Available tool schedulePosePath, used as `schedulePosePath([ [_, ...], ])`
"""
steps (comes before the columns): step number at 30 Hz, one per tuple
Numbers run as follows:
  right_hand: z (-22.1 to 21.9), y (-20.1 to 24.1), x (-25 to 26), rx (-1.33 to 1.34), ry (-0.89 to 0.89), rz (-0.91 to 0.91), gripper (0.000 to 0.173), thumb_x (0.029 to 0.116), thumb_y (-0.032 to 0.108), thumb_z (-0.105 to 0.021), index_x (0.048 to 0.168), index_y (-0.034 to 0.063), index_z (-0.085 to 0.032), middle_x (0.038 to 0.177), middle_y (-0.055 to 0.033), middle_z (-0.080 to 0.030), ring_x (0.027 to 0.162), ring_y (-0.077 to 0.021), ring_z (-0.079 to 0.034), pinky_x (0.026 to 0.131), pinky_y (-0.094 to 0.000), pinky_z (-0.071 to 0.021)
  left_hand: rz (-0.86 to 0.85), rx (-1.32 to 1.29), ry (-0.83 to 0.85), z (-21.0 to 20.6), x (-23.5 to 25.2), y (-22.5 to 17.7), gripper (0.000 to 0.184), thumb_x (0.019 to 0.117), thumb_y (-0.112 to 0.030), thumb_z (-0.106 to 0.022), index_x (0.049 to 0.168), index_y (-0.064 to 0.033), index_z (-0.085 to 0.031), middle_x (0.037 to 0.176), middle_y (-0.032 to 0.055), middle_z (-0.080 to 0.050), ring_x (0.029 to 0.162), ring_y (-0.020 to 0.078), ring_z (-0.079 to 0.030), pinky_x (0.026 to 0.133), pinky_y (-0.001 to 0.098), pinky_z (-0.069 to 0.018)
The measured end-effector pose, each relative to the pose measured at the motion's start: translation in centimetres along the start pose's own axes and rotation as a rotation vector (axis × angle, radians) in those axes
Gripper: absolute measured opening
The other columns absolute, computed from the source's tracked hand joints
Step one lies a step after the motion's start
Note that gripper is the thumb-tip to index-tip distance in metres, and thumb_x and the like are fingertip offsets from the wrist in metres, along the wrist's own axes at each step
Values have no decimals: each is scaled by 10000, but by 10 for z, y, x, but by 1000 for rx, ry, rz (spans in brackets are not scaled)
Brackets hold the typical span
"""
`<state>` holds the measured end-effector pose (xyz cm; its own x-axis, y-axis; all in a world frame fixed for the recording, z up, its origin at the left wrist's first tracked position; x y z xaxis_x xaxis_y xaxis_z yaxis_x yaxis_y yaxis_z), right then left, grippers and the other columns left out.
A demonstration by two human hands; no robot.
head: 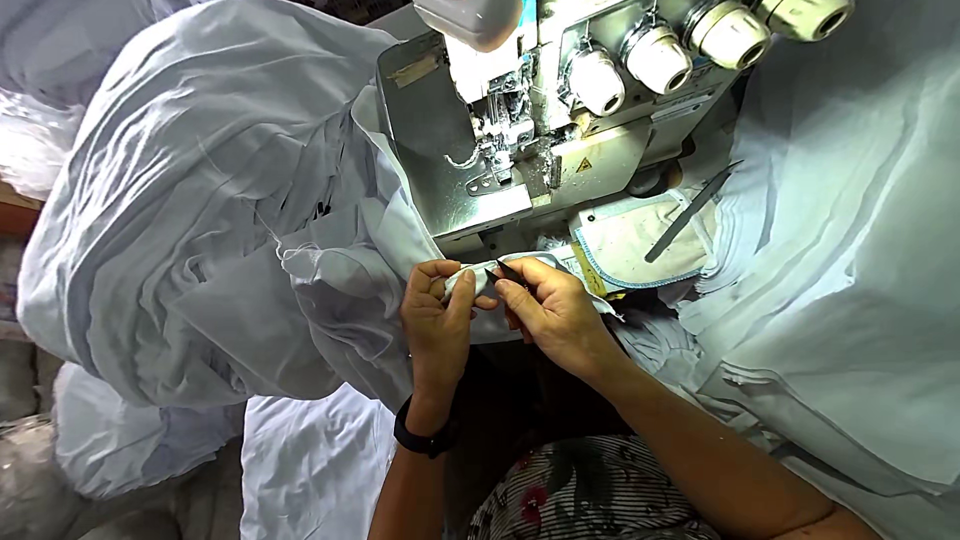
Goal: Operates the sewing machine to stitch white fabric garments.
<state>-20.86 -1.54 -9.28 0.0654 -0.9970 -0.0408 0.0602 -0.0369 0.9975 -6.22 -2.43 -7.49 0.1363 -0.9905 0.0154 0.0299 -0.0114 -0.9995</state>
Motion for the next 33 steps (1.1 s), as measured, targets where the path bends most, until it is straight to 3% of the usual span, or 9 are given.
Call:
schedulePosePath([
  [15,-2,-2,2,38,3,-32,163,1047,180,-570,1120,115,-701,659,22,-602,473,-26,-506,433,-162,-424,-116,-8,-6,0,-2,-3,197,965,60,-598,1078,-101,-605,759,-48,-713,611,29,-667,556,173,-559],
  [17,-4,-3,1,100,-10,-55,159,1041,175,-570,1105,111,-700,642,20,-594,458,-28,-501,419,-162,-419,-70,-43,-15,1,-2,0,199,966,63,-586,1072,-104,-607,753,-41,-712,606,36,-670,561,185,-570],
  [21,-7,0,2,73,-30,31,125,1024,202,-618,997,98,-683,635,40,-591,448,-6,-482,409,-152,-404,38,-26,38,-2,-1,4,191,982,20,-584,1135,-69,-655,772,-41,-695,613,21,-640,577,174,-554],
  [25,-5,10,4,-142,-33,200,247,1056,208,-554,851,96,-634,583,54,-484,463,-1,-423,442,-161,-352,-6,25,101,-1,-1,1,144,970,5,-629,1064,-54,-720,753,-45,-710,606,11,-635,577,168,-550],
  [30,-5,10,4,-216,-4,161,199,1055,230,-560,1026,99,-706,633,45,-556,491,-15,-478,464,-179,-406,83,-56,24,2,-2,11,149,1023,-38,-553,1007,-82,-694,722,-23,-697,586,16,-620,550,155,-515],
  [33,-5,7,2,-221,-1,116,190,1047,245,-571,1068,119,-712,658,52,-579,509,-17,-493,480,-189,-414,80,-68,10,2,-2,11,145,1018,-28,-558,1007,-81,-693,722,-22,-697,577,15,-620,543,154,-518],
])
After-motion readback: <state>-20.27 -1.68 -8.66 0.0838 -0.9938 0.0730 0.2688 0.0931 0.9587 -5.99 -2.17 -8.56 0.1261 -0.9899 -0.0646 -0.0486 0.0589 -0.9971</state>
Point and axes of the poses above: each hand's wrist, its own x-axis towards the middle knuckle, its own z-axis out of the back of the hand, y = z × x, the point moved 9 cm from there along x, towards the middle knuckle
